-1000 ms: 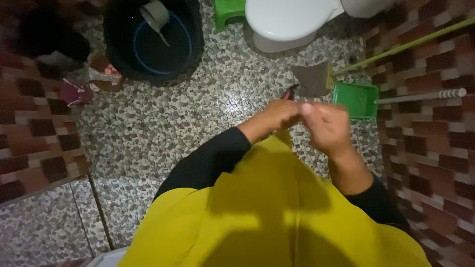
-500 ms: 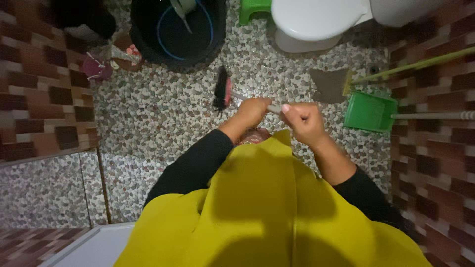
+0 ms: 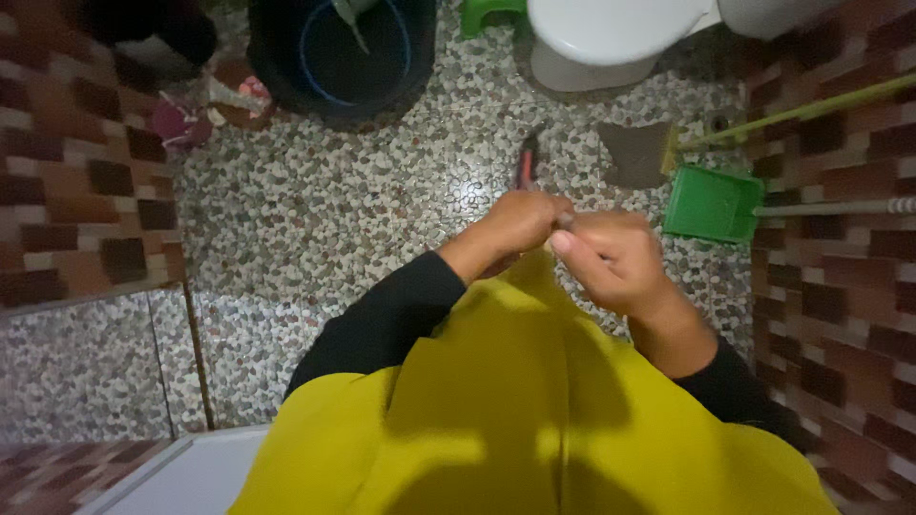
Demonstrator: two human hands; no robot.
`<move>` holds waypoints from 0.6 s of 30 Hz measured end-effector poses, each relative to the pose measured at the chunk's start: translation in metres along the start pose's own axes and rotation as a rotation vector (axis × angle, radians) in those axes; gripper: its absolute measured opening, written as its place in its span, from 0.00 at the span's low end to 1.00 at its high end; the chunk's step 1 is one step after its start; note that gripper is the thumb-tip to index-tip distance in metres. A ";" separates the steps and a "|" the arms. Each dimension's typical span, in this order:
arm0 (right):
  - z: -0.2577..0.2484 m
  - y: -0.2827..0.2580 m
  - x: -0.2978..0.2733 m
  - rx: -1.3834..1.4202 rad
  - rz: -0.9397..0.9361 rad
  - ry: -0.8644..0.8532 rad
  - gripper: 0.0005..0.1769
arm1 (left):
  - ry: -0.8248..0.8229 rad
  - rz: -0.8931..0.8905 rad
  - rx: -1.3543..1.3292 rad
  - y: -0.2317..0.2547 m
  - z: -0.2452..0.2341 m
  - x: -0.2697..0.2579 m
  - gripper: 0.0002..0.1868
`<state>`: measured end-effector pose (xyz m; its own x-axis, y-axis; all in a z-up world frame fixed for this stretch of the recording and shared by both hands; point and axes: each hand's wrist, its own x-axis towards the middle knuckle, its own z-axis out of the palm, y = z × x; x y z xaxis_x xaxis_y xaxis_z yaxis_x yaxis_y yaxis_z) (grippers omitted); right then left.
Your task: The person sweeps a pebble-tiled floor in a bathroom using a broom, moving debris toward a green dustpan. The person then uses the broom to push the collected dirt into the dustpan.
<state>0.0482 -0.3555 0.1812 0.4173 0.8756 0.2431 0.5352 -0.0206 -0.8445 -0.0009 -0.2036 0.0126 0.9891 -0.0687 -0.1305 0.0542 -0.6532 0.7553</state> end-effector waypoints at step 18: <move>0.131 0.056 -0.028 0.066 0.135 -0.054 0.19 | 0.136 0.045 0.041 -0.127 0.064 -0.077 0.11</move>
<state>-0.0296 -0.3180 0.0643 0.4416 0.8915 0.1008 0.4265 -0.1097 -0.8978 -0.0923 -0.1634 -0.1149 1.0000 0.0025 -0.0062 0.0063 -0.6820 0.7313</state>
